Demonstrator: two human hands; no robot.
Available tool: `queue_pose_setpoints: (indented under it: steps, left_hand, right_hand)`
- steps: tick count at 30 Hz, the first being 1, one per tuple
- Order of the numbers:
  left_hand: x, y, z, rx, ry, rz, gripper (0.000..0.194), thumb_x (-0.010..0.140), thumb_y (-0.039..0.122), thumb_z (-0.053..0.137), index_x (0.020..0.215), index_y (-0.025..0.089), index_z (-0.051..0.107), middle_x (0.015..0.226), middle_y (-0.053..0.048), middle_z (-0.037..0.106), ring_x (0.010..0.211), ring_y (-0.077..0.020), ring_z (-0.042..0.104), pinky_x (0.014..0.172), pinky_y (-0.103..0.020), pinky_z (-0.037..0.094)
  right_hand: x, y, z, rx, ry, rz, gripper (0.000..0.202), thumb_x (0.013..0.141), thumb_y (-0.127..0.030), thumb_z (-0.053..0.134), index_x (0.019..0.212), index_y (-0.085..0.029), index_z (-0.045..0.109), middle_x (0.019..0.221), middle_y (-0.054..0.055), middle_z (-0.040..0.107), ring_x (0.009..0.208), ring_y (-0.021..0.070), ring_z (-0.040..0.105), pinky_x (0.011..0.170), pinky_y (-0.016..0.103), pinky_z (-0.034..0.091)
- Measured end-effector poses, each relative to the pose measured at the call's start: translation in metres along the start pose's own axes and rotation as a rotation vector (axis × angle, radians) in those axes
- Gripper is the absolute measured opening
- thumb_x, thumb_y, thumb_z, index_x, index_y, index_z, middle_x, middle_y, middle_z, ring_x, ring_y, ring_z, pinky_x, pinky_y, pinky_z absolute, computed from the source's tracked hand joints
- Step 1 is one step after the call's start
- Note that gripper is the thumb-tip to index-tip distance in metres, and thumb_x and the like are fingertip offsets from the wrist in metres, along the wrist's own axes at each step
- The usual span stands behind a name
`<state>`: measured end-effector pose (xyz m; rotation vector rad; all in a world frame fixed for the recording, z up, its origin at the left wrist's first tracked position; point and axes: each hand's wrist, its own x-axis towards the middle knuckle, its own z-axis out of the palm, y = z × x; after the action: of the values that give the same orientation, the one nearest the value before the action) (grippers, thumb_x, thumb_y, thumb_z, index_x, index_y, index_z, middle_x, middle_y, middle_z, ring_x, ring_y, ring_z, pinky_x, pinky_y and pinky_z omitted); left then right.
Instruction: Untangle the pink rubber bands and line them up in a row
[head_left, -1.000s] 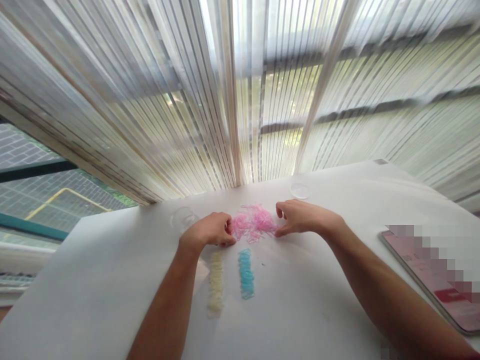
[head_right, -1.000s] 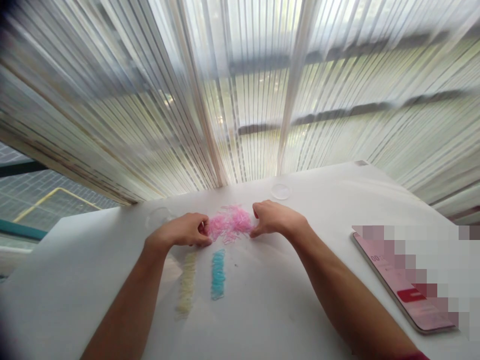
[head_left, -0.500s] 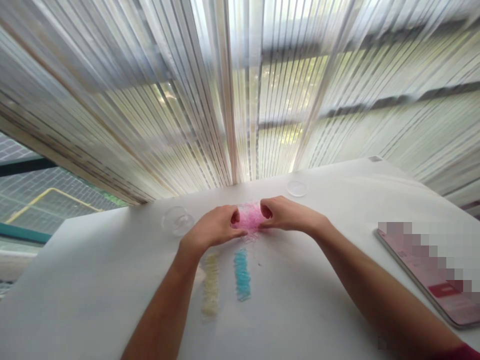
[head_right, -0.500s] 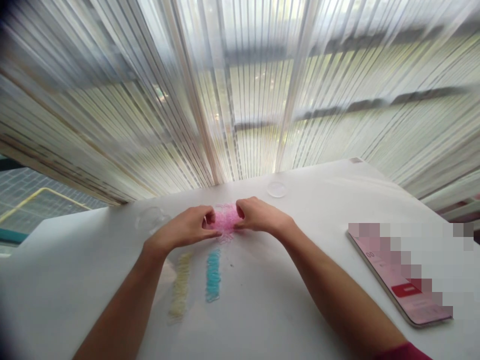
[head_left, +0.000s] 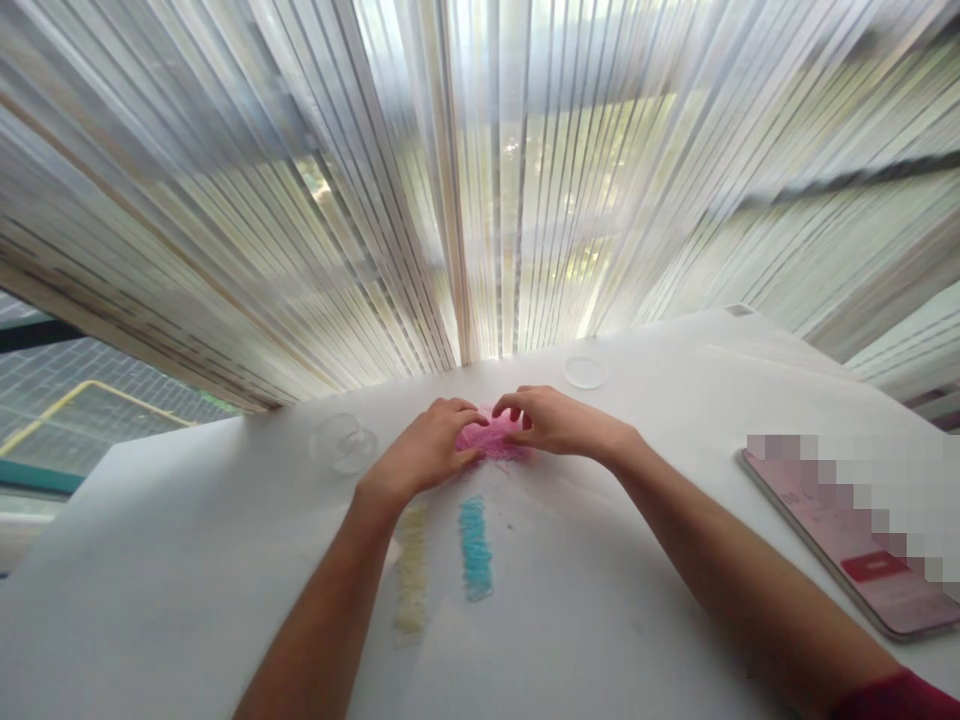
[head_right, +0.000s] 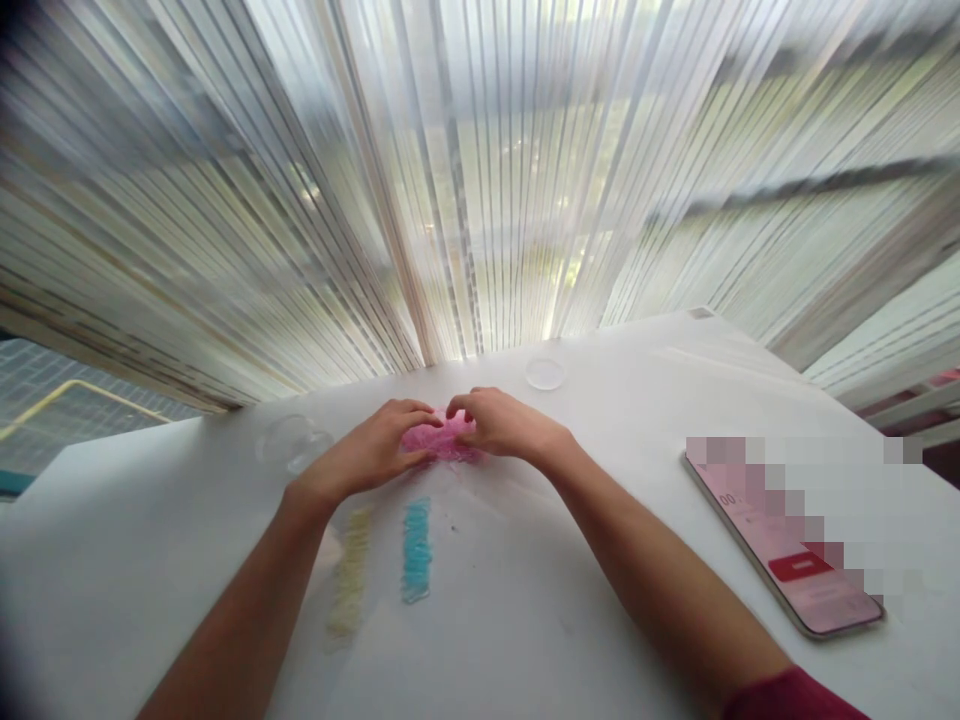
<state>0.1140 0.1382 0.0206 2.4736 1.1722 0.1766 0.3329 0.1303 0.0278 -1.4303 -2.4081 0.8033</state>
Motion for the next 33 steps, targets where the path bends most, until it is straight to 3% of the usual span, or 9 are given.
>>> queue_pose_setpoints:
  steps: [4,8,18,25,33]
  left_hand:
    - [0.000,-0.003,-0.005,0.006,0.025,-0.002,0.020,0.090,0.024,0.061,0.102,0.024,0.076,0.121,-0.006,0.069,0.115,-0.0234,0.059,0.106,-0.037,0.044]
    - [0.000,-0.004,-0.009,-0.004,0.059,-0.009,0.017,0.089,0.024,0.061,0.094,0.023,0.078,0.114,-0.006,0.072,0.110,-0.0231,0.061,0.103,-0.037,0.045]
    - [-0.004,-0.005,-0.015,-0.022,0.058,-0.028,0.020,0.091,0.026,0.059,0.098,0.022,0.077,0.106,-0.005,0.072,0.103,-0.0223,0.063,0.098,-0.033,0.046]
    - [-0.004,-0.009,-0.017,-0.017,0.019,-0.043,0.023,0.092,0.027,0.058,0.099,0.021,0.079,0.105,-0.007,0.072,0.100,-0.0221,0.064,0.095,-0.033,0.047]
    - [-0.006,-0.009,-0.022,-0.019,0.023,-0.074,0.024,0.091,0.026,0.057,0.101,0.021,0.079,0.102,-0.007,0.069,0.096,-0.0213,0.064,0.090,-0.034,0.049]
  right_hand:
    - [0.001,0.004,-0.004,-0.020,0.016,-0.015,0.019,0.085,-0.014,0.061,0.096,-0.018,0.076,0.091,0.006,0.075,0.080,0.0179,0.066,0.069,0.026,0.045]
    - [-0.002,0.011,-0.011,0.013,0.041,0.020,0.020,0.086,-0.017,0.059,0.096,-0.021,0.076,0.089,0.004,0.075,0.077,0.0163,0.066,0.067,0.025,0.045]
    - [-0.009,0.021,-0.027,0.013,-0.013,0.119,0.017,0.084,-0.021,0.062,0.094,-0.022,0.076,0.088,0.002,0.076,0.075,0.0157,0.065,0.064,0.025,0.045]
    - [-0.010,0.027,-0.028,-0.015,-0.098,0.182,0.019,0.083,-0.024,0.063,0.096,-0.023,0.076,0.093,0.004,0.076,0.077,0.0179,0.067,0.063,0.026,0.046]
    - [-0.011,0.027,-0.034,-0.067,-0.104,0.172,0.022,0.085,-0.021,0.061,0.100,-0.021,0.077,0.095,0.004,0.076,0.083,0.0180,0.067,0.068,0.026,0.046]
